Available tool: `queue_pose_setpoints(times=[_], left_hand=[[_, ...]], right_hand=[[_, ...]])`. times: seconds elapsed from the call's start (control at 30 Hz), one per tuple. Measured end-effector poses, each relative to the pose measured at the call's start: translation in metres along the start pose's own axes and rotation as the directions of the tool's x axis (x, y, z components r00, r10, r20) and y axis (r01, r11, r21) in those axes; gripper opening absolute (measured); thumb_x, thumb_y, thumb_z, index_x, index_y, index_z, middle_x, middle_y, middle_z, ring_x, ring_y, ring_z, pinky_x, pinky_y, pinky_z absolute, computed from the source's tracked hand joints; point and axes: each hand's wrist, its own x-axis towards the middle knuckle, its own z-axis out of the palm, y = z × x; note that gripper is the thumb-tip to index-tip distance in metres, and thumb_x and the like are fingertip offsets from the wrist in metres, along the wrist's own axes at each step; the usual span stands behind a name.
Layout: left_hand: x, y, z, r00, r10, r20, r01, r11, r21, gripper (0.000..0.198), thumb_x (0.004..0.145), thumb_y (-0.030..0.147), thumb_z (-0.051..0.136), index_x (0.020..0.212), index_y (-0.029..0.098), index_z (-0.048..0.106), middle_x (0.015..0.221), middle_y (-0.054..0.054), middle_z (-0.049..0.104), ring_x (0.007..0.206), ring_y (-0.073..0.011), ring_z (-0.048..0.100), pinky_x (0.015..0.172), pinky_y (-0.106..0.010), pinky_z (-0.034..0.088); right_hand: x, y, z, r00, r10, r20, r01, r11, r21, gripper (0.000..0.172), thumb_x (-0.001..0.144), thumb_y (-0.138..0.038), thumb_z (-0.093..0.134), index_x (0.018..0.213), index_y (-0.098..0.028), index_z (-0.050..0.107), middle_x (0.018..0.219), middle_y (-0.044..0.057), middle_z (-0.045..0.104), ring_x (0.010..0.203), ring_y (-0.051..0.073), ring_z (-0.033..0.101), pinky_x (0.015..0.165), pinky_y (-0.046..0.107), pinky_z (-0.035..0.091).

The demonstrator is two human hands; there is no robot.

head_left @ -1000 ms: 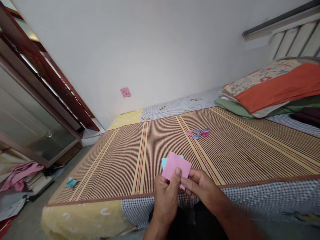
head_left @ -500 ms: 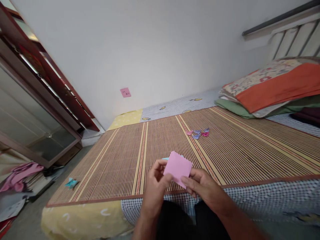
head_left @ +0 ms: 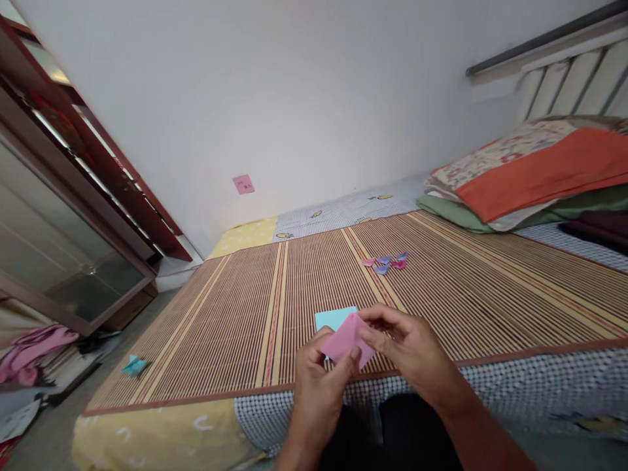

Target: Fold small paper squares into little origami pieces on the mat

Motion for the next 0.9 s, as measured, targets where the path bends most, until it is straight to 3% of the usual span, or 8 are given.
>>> queue_pose_setpoints(times=[0.13, 0.33, 0.53, 0.67, 0.77, 0.9], left_hand=[[-0.002, 0.001, 0.002, 0.997, -0.009, 0.072, 0.008, 1.0, 0.015, 0.021, 0.089, 0.033, 0.075, 0.076, 0.016, 0.073, 0.077, -0.002, 0.053, 0.075, -0.0167, 0.051, 0.069, -0.026, 0.042], [-0.002, 0.003, 0.002, 0.994, 0.001, 0.106, -0.005, 1.0, 0.03, 0.022, 0.089, 0.033, 0.075, 0.075, 0.016, 0.073, 0.078, -0.002, 0.055, 0.076, -0.017, 0.05, 0.072, -0.026, 0.043], [-0.002, -0.004, 0.008, 0.995, -0.093, 0.033, 0.097, 0.979, -0.177, 0.022, 0.081, 0.035, 0.082, 0.076, 0.015, 0.072, 0.074, -0.002, 0.061, 0.074, -0.0164, 0.056, 0.07, -0.027, 0.048], [0.001, 0.001, 0.008, 0.985, -0.173, -0.027, 0.16, 0.95, -0.27, 0.026, 0.076, 0.036, 0.086, 0.088, 0.015, 0.076, 0.078, -0.002, 0.066, 0.069, -0.0129, 0.056, 0.062, -0.022, 0.049], [0.001, 0.009, 0.007, 0.966, -0.252, 0.062, 0.256, 0.882, -0.396, 0.033, 0.073, 0.034, 0.089, 0.099, 0.016, 0.077, 0.087, -0.004, 0.067, 0.076, -0.0142, 0.06, 0.06, -0.021, 0.052], [0.0, 0.017, 0.008, 0.942, -0.296, 0.158, 0.334, 0.773, -0.54, 0.03, 0.071, 0.032, 0.09, 0.091, 0.013, 0.078, 0.083, -0.005, 0.067, 0.073, -0.0136, 0.062, 0.057, -0.019, 0.056]], right_hand=[[0.0, -0.009, 0.003, 0.999, -0.018, 0.031, 0.018, 1.0, -0.012, 0.019, 0.093, -0.038, 0.071, 0.086, -0.021, 0.076, 0.076, 0.001, 0.068, 0.072, 0.016, 0.061, 0.065, 0.026, 0.048], [-0.002, -0.013, 0.004, 1.0, -0.009, 0.011, 0.009, 1.0, 0.018, 0.023, 0.092, -0.038, 0.072, 0.077, -0.02, 0.072, 0.069, -0.001, 0.063, 0.06, 0.014, 0.054, 0.06, 0.026, 0.048], [-0.004, -0.016, 0.004, 0.999, -0.016, -0.04, 0.015, 1.0, -0.015, 0.024, 0.092, -0.039, 0.071, 0.077, -0.02, 0.071, 0.069, 0.001, 0.064, 0.063, 0.016, 0.056, 0.059, 0.027, 0.047], [-0.005, -0.011, 0.005, 0.983, -0.121, -0.135, 0.097, 0.98, -0.172, 0.02, 0.094, -0.035, 0.068, 0.08, -0.021, 0.071, 0.071, 0.002, 0.067, 0.066, 0.018, 0.059, 0.061, 0.029, 0.047], [-0.005, -0.009, 0.007, 0.965, -0.214, -0.152, 0.17, 0.951, -0.258, 0.017, 0.095, -0.031, 0.066, 0.082, -0.022, 0.071, 0.075, 0.002, 0.068, 0.071, 0.019, 0.061, 0.066, 0.03, 0.047], [-0.008, -0.012, 0.01, 0.955, -0.259, -0.142, 0.211, 0.935, -0.284, 0.016, 0.094, -0.026, 0.066, 0.079, -0.022, 0.068, 0.075, 0.001, 0.067, 0.07, 0.018, 0.061, 0.067, 0.03, 0.046]])
